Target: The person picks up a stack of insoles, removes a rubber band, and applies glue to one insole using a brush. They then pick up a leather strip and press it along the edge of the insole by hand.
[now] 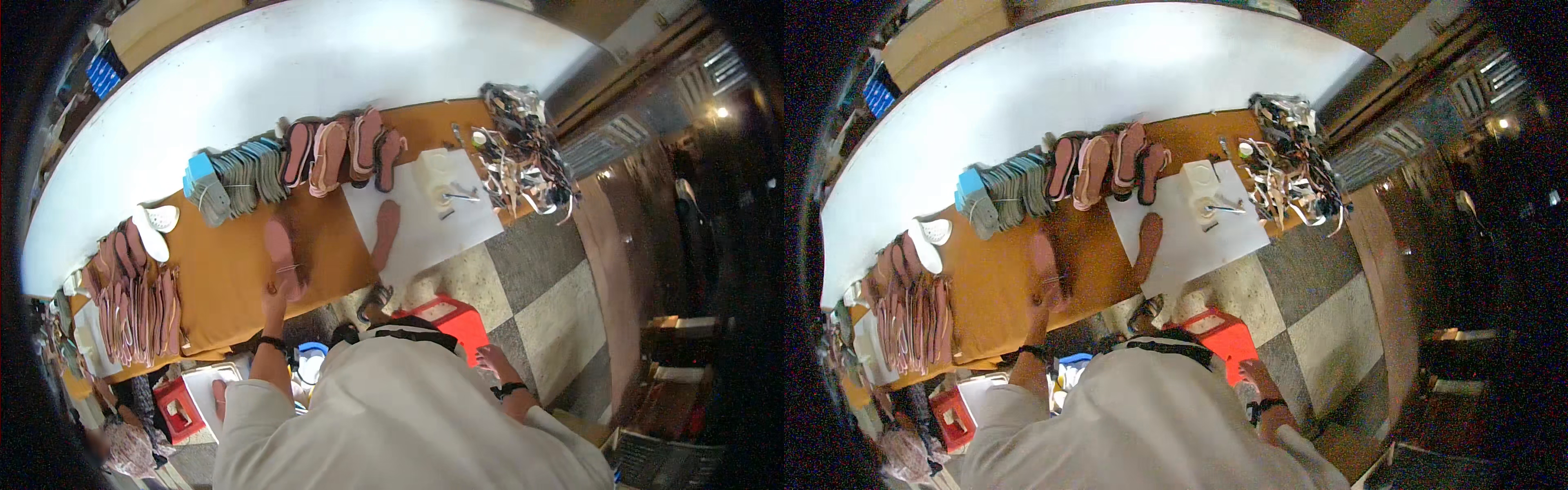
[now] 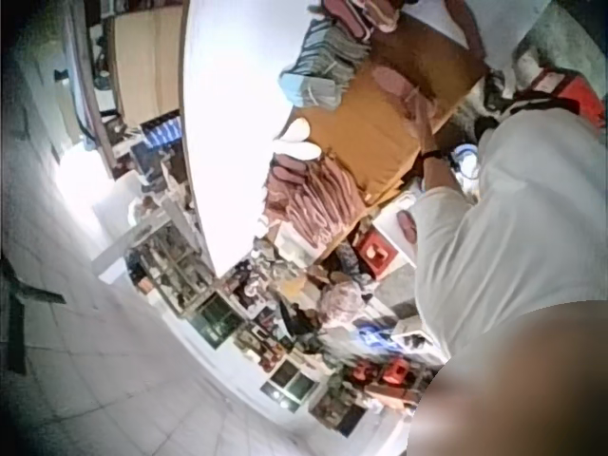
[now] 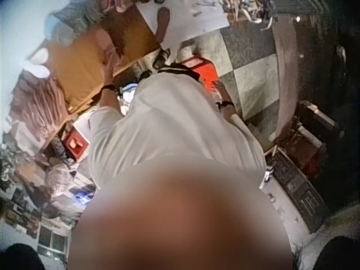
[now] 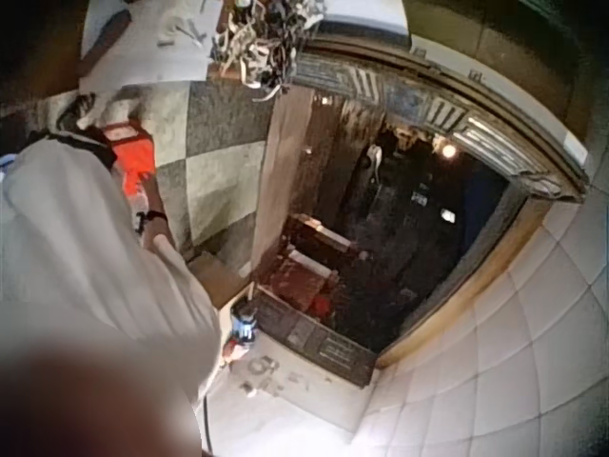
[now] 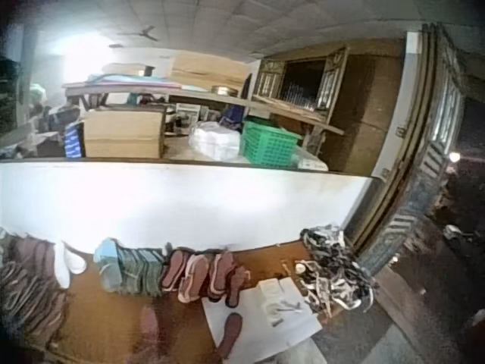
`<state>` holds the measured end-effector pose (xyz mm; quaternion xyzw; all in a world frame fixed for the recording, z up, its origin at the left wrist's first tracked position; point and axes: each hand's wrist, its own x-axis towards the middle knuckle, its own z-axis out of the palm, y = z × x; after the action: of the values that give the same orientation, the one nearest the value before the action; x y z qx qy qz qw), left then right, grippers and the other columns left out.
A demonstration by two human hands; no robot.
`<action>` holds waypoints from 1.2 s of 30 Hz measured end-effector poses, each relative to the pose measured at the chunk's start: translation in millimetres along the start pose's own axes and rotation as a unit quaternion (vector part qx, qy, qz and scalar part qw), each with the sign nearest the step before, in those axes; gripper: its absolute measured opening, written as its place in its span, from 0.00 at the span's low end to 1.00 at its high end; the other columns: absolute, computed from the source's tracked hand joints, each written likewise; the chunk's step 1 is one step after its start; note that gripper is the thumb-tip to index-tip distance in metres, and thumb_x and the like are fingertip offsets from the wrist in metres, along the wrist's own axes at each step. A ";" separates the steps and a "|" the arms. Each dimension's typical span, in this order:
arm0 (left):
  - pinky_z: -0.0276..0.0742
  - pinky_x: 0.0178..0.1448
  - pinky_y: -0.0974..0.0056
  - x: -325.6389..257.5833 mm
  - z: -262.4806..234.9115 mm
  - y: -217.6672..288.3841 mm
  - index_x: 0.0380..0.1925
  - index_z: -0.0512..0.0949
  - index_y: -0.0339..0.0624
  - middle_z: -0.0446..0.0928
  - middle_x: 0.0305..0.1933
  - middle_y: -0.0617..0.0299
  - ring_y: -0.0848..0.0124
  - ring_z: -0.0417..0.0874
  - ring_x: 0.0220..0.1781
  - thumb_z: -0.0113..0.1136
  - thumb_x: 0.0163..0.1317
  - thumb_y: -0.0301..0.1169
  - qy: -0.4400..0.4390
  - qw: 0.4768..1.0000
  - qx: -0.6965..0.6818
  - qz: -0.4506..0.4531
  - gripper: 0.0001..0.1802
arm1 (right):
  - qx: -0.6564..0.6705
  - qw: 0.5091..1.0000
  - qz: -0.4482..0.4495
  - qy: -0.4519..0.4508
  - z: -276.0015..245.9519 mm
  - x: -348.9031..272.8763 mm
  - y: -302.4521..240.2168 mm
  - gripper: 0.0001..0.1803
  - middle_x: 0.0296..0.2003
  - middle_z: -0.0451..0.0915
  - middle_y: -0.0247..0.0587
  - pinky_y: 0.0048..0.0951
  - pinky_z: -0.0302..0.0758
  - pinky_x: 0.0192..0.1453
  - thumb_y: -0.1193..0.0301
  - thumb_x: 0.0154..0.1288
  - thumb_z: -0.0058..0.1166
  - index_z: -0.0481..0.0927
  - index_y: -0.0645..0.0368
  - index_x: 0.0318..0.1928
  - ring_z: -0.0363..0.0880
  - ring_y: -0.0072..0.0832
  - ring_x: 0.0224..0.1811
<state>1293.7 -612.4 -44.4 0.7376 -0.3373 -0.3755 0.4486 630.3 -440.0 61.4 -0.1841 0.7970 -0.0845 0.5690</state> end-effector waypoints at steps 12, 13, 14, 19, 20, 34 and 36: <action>0.61 0.24 0.67 -21.8 -27.1 -8.8 0.34 0.72 0.48 0.68 0.22 0.71 0.78 0.66 0.20 0.57 0.74 0.46 -0.013 0.951 -0.229 -0.207 0.16 | 0.012 0.995 0.089 -0.045 34.4 -61.9 220.6 0.18 0.45 0.83 0.38 0.47 0.81 0.55 0.57 0.71 0.60 0.80 0.55 0.52 0.83 0.34 0.47; 0.67 0.26 0.65 -21.2 -44.2 -30.5 0.35 0.75 0.45 0.71 0.23 0.67 0.74 0.70 0.22 0.59 0.72 0.48 -0.011 0.937 -0.250 -0.242 0.18 | 0.000 0.994 0.088 -0.058 36.6 -52.7 219.3 0.18 0.45 0.83 0.38 0.47 0.81 0.55 0.57 0.71 0.60 0.80 0.55 0.52 0.83 0.34 0.47; 0.67 0.26 0.65 -7.1 -44.2 -42.0 0.35 0.75 0.45 0.71 0.23 0.67 0.74 0.70 0.22 0.59 0.72 0.48 -0.011 0.940 -0.249 -0.232 0.18 | 0.018 0.994 0.091 -0.055 42.2 -49.6 224.7 0.18 0.44 0.83 0.38 0.46 0.81 0.54 0.57 0.71 0.60 0.80 0.55 0.52 0.83 0.34 0.47; 0.78 0.55 0.53 -2.0 -18.7 -20.5 0.51 0.78 0.30 0.83 0.41 0.50 0.54 0.83 0.44 0.65 0.64 0.48 0.244 0.949 0.019 -0.199 0.29 | 0.070 0.986 0.154 -0.012 20.2 -73.2 204.1 0.17 0.43 0.82 0.36 0.45 0.81 0.53 0.57 0.70 0.60 0.80 0.54 0.50 0.82 0.32 0.45; 0.78 0.55 0.53 -10.9 -15.5 -7.0 0.51 0.78 0.30 0.83 0.41 0.50 0.54 0.83 0.44 0.65 0.64 0.48 0.247 0.947 0.021 -0.206 0.29 | 0.076 0.983 0.168 -0.004 10.2 -77.3 191.8 0.17 0.42 0.82 0.36 0.44 0.81 0.53 0.57 0.70 0.60 0.80 0.54 0.49 0.82 0.32 0.44; 0.78 0.41 0.63 -42.8 154.5 65.9 0.47 0.81 0.35 0.80 0.33 0.62 0.72 0.79 0.35 0.73 0.59 0.35 0.057 0.997 0.053 -0.017 0.20 | -0.240 0.967 -0.082 -0.016 -123.9 128.3 -157.1 0.18 0.43 0.86 0.38 0.35 0.81 0.42 0.59 0.72 0.58 0.82 0.54 0.55 0.85 0.29 0.42; 0.80 0.45 0.62 -45.9 195.6 60.5 0.47 0.81 0.34 0.83 0.37 0.58 0.68 0.82 0.38 0.75 0.56 0.38 0.053 0.996 0.048 -0.048 0.24 | -0.364 0.886 -0.287 -0.025 -150.1 182.2 -176.9 0.14 0.40 0.87 0.37 0.30 0.80 0.38 0.64 0.73 0.57 0.85 0.58 0.51 0.85 0.28 0.39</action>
<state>1093.9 -676.4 -39.2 0.7924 -0.2951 -0.3404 0.4113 472.5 -684.6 13.5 -0.6012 0.6695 0.0560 0.4326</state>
